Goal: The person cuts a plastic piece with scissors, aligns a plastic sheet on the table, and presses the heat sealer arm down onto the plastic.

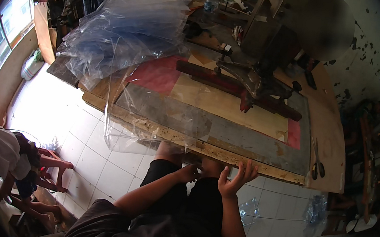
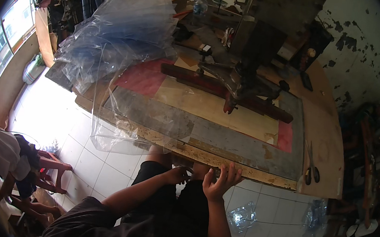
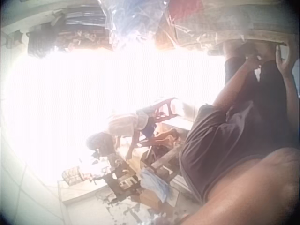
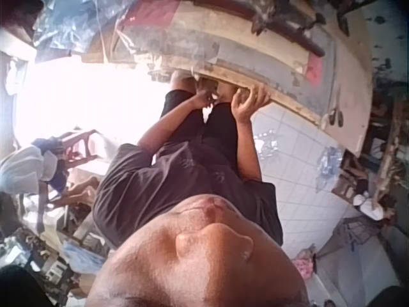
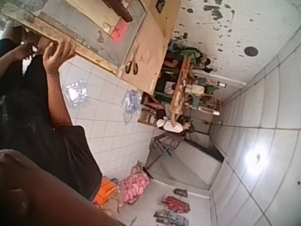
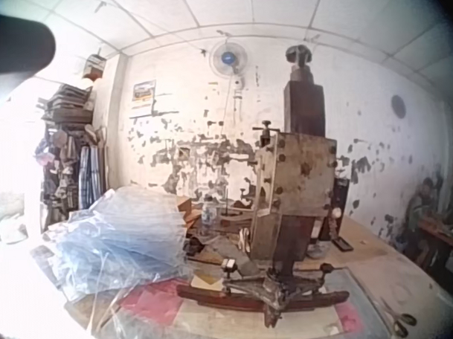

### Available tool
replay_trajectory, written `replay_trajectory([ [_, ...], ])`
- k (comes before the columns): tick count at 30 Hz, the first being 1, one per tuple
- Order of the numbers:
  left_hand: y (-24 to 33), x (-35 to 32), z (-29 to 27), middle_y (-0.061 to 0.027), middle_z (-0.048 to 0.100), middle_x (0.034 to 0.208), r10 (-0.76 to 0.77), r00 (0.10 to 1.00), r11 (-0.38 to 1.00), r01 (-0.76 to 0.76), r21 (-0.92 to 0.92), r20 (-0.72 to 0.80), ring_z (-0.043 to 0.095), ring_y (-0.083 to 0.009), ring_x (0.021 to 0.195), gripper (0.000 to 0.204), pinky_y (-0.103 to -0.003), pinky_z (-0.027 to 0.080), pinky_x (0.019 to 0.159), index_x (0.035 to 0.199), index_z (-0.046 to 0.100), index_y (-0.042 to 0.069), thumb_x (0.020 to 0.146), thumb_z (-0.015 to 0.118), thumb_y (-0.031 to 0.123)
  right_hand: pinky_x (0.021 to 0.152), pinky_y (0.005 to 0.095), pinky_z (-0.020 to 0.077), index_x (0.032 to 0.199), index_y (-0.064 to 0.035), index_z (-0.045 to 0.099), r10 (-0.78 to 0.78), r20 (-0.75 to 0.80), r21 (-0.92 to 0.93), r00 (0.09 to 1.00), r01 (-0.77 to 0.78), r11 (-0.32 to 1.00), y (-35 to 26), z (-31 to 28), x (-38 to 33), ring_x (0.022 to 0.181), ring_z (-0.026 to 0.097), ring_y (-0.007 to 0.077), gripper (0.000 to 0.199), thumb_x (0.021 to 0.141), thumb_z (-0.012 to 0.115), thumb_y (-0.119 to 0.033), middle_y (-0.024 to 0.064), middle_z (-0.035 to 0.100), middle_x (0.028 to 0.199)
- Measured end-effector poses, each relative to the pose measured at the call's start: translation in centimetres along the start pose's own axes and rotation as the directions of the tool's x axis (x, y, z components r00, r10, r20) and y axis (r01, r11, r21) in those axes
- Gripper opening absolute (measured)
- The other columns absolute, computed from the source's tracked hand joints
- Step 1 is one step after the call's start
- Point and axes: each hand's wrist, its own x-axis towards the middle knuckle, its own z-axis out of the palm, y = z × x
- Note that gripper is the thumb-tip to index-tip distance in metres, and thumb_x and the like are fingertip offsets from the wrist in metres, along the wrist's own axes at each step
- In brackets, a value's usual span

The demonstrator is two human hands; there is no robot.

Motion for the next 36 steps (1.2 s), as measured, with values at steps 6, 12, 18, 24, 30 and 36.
replay_trajectory([
  [6, 0.9, -0.3, -0.3, -0.0115, 0.075, 0.091, -0.013, 1.000, 1.000, 0.014, -0.024, 0.010, 0.072, -0.0165, 0.076, 0.043, -0.033, 0.060, 0.069, 0.139, 0.057, 0.002, 0.102, 0.069, 0.020, 0.124, 0.0694, 0.0100, 0.144, -0.0050, 0.053, 0.024, 0.064, -0.004, 0.998, -0.024, 1.000, -0.6, -1.1, 0.7, 0.154, 0.026, 0.0495, 0.052, 0.100, 0.064, -0.030, 0.0220, 0.042, 0.161],
  [12, 4.7, -3.8, -0.2, -0.0186, 0.077, 0.099, 0.306, 0.950, 0.913, -0.272, 0.305, -0.068, 0.077, -0.0342, 0.087, 0.046, -0.044, 0.060, 0.079, 0.139, 0.058, 0.002, 0.102, 0.067, 0.027, 0.119, 0.0590, 0.0243, 0.143, -0.0062, 0.057, 0.054, 0.154, 0.038, 0.986, -0.061, 0.997, -2.2, -5.2, 4.1, 0.145, 0.047, 0.0393, 0.045, 0.102, 0.056, -0.024, 0.0146, 0.058, 0.150],
  [18, 22.6, -16.9, -4.2, -0.0168, 0.075, 0.094, 0.350, 0.920, 0.844, -0.391, 0.367, 0.176, 0.075, -0.0338, 0.084, 0.041, -0.045, 0.059, 0.080, 0.134, 0.065, 0.007, 0.097, 0.074, 0.022, 0.110, 0.0481, 0.0339, 0.131, -0.0045, 0.065, 0.052, 0.346, 0.244, 0.937, -0.143, 0.959, -4.3, -7.3, 12.0, 0.127, 0.059, 0.0310, 0.033, 0.102, 0.057, -0.018, 0.0110, 0.067, 0.133],
  [24, 26.9, -20.4, -9.0, -0.0076, 0.071, 0.111, 0.794, 0.439, 0.552, -0.234, 0.800, -0.420, 0.066, -0.0327, 0.113, 0.043, -0.048, 0.050, 0.099, 0.125, 0.071, 0.009, 0.085, 0.082, 0.017, 0.117, 0.0520, 0.0333, 0.130, -0.0018, 0.067, 0.058, 0.515, 0.203, 0.855, -0.187, 0.961, -6.5, -3.2, 16.3, 0.134, 0.053, 0.0343, 0.043, 0.103, 0.066, -0.036, 0.0149, 0.063, 0.134],
  [30, 24.1, -19.2, -11.6, -0.0086, 0.071, 0.107, 0.767, 0.433, 0.534, -0.019, 0.845, -0.475, 0.066, -0.0303, 0.110, 0.028, -0.044, 0.047, 0.100, 0.111, 0.074, 0.009, 0.089, 0.079, 0.025, 0.125, 0.0556, 0.0247, 0.135, -0.0044, 0.066, -0.018, 0.557, 0.234, 0.830, -0.136, 0.963, -8.0, -1.7, 15.3, 0.149, 0.039, 0.0386, 0.045, 0.105, 0.063, -0.038, 0.0167, 0.052, 0.152],
  [36, 25.0, -19.3, -11.5, -0.0023, 0.069, 0.092, 0.782, 0.286, 0.598, -0.093, 0.796, -0.554, 0.067, -0.0255, 0.090, 0.013, -0.043, 0.047, 0.087, 0.090, 0.072, 0.011, 0.085, 0.083, 0.016, 0.125, 0.0618, 0.0218, 0.142, -0.0031, 0.061, -0.102, 0.588, 0.410, 0.802, -0.187, 0.893, -9.0, -5.6, 12.6, 0.152, 0.035, 0.0434, 0.056, 0.105, 0.060, -0.046, 0.0205, 0.045, 0.157],
])
